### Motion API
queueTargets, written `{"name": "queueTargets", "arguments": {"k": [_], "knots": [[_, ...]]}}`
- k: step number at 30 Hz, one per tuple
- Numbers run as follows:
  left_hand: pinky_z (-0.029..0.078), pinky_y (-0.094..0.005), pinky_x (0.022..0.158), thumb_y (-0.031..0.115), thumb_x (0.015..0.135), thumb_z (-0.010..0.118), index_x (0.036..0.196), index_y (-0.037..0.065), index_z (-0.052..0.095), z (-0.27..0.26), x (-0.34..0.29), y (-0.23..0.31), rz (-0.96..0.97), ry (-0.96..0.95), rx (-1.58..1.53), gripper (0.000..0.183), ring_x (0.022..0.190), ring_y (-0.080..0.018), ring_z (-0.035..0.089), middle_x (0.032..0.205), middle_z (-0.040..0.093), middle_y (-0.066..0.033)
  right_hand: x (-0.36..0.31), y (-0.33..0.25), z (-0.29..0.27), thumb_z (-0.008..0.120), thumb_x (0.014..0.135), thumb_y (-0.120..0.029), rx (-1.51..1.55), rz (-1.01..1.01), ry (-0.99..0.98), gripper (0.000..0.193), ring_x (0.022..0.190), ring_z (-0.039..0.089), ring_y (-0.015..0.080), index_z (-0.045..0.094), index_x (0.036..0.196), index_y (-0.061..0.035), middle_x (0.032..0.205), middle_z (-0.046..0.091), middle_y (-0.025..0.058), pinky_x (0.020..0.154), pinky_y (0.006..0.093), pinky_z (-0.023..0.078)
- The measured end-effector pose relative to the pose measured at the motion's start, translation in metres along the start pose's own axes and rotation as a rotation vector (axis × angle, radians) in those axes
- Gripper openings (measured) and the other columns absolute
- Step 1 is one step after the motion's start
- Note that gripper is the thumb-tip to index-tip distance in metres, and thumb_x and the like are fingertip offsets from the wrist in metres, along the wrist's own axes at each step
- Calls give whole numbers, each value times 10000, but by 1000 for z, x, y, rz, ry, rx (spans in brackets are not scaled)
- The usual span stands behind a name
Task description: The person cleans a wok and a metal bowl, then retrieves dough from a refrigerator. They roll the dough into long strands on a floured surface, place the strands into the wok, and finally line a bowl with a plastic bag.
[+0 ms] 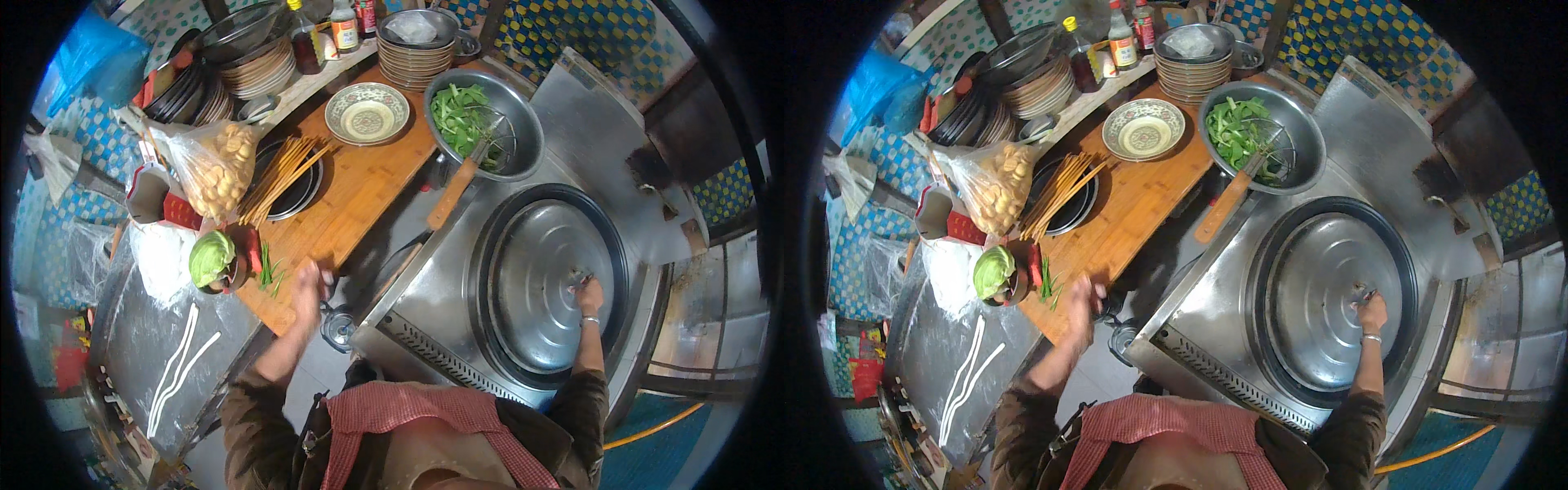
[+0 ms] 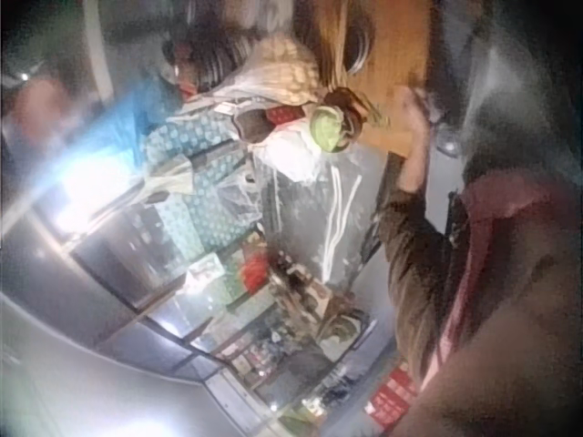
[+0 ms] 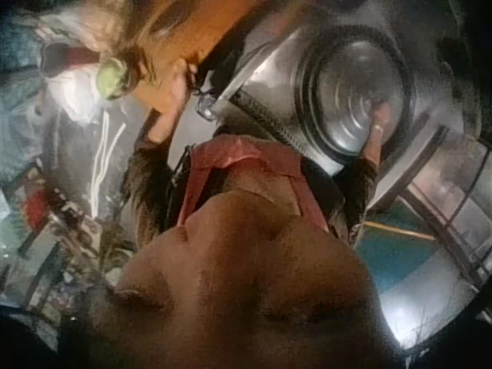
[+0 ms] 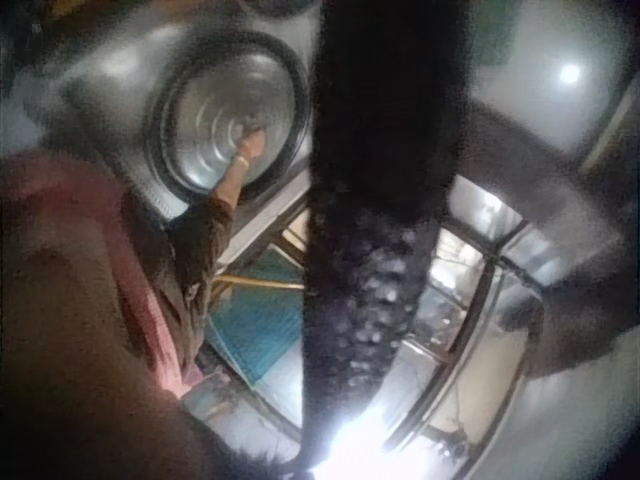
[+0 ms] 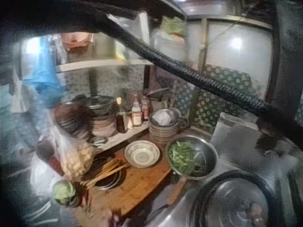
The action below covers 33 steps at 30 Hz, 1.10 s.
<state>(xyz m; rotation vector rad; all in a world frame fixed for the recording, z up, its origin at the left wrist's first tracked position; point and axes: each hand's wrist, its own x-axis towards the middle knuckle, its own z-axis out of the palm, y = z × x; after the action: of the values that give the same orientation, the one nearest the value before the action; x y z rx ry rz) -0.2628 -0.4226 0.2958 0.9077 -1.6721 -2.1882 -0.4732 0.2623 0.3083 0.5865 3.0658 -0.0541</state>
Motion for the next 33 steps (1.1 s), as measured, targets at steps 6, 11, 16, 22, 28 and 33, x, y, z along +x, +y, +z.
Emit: {"name": "queueTargets", "arguments": {"k": [6, 11, 16, 22, 28, 33], "knots": [[514, -295, 546, 265, 990, 652, 950, 31, 704, -56, -143, -115, -526, -320, 410, 242, 670, -153, 658, 839, 736, -86, 4, 4, 10, 977, 612, -278, 17, -40, -6, 525, 981, 707, 347, 620, 948, -90, 1006, 730, 119, 803, 463, 559], [570, -344, 737, 255, 917, 683, 958, 32, 742, -59, -149, -255, -511, -548, 571, 235, 757, -216, 687, 924, 747, -105, 6, 5, 15, 973, 608, -274, 68, -65, 3, 518, 976, 711, 347, 616, 936, -93, 1000, 734, 121, 803, 467, 562], [570, -347, 750, 247, 915, 684, 974, 29, 740, -36, -150, -309, -563, -642, 633, 233, 775, -223, 690, 934, 748, -106, 1, 1, 0, 962, 628, -275, 23, -58, 5, 497, 972, 716, 348, 616, 937, -99, 983, 739, 122, 806, 466, 564], [569, -351, 766, 237, 912, 684, 993, 26, 738, -39, -155, -316, -595, -669, 677, 232, 797, -232, 692, 945, 748, -107, -5, 1, 2, 964, 633, -279, 30, -17, 0, 513, 971, 721, 348, 606, 958, -108, 982, 741, 121, 800, 476, 560], [568, -354, 781, 227, 909, 685, 1012, 23, 737, -45, -161, -314, -614, -671, 697, 234, 819, -240, 695, 957, 749, -108, -3, -3, 1, 976, 621, -281, 15, -30, 12, 541, 967, 725, 339, 604, 973, -107, 991, 742, 125, 793, 472, 562], [567, -357, 795, 219, 907, 686, 1027, 21, 735, -48, -165, -313, -627, -662, 697, 237, 837, -248, 698, 966, 749, -108, -3, -4, 0, 976, 622, -278, 42, -50, 4, 540, 967, 724, 344, 601, 966, -96, 988, 742, 126, 802, 467, 560]]}}
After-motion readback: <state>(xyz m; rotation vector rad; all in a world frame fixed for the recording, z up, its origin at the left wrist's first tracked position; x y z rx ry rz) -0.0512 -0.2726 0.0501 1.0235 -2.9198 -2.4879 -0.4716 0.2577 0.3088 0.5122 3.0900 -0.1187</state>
